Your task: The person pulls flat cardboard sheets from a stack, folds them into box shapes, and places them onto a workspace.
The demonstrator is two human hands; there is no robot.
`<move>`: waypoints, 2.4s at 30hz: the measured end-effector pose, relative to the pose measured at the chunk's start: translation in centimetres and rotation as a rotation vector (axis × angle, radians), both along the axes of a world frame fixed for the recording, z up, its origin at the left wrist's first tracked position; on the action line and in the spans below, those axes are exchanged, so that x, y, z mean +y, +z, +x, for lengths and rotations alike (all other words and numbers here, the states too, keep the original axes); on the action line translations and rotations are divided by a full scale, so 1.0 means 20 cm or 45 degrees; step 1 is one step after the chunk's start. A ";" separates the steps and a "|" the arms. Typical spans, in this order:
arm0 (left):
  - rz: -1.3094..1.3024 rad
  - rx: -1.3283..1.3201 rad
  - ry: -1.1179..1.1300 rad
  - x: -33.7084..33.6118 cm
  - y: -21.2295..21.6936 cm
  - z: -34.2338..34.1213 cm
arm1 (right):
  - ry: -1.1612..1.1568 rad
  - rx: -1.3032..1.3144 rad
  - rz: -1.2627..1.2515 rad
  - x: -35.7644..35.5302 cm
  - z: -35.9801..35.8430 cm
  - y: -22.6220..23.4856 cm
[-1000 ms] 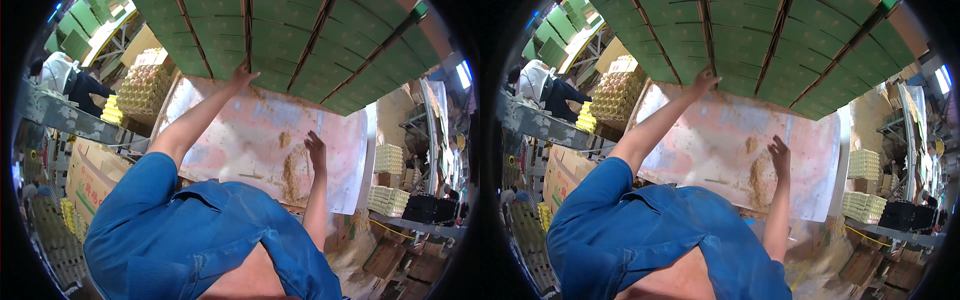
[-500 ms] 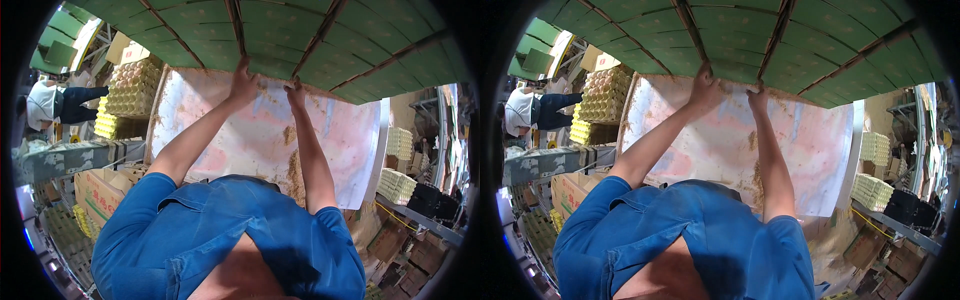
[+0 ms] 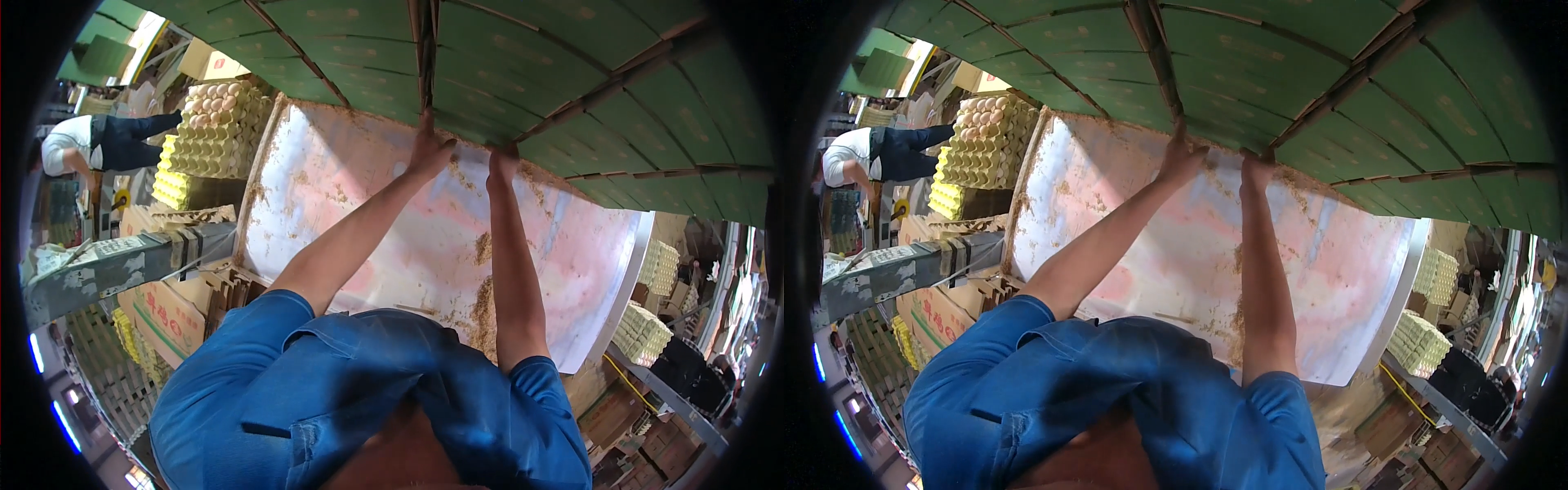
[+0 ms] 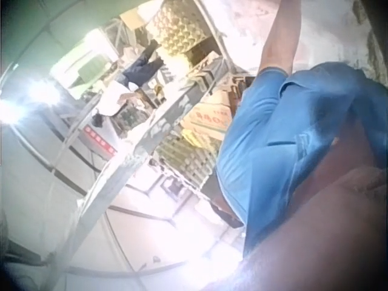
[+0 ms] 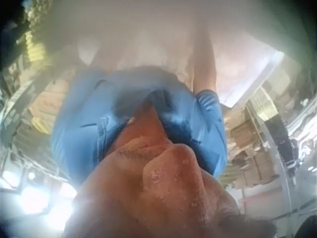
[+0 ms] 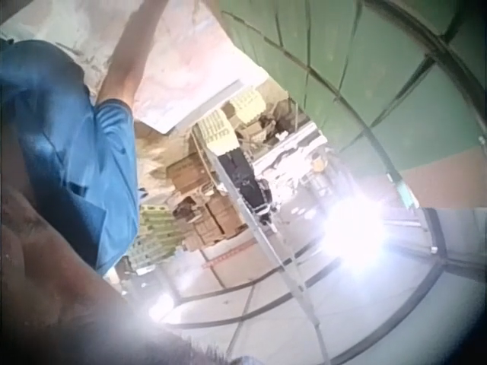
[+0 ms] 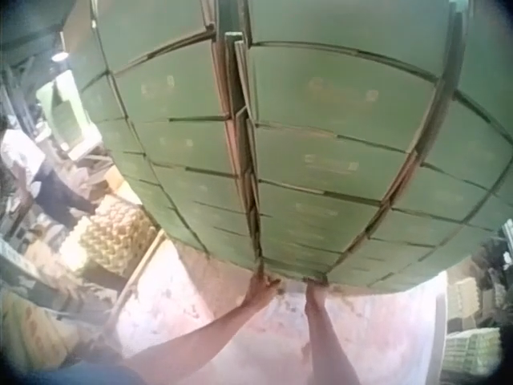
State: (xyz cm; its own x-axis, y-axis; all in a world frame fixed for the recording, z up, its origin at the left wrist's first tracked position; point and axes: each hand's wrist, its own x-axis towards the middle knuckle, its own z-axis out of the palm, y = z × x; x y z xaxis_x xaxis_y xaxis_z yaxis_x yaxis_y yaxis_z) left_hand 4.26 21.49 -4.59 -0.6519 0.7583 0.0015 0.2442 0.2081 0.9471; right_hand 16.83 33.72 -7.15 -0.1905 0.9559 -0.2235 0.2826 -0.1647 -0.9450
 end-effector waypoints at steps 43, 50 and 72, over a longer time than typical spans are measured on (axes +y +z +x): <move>0.117 -1.194 -0.106 -0.06 0.17 -0.25 | 0.185 0.953 -0.403 0.08 0.24 0.22; 0.178 -1.018 -0.208 -0.32 0.09 -0.04 | 0.227 0.997 -0.395 -0.19 0.46 0.26; 0.060 -0.827 -0.399 -1.15 0.00 0.76 | 0.344 0.823 0.059 -1.08 1.36 0.26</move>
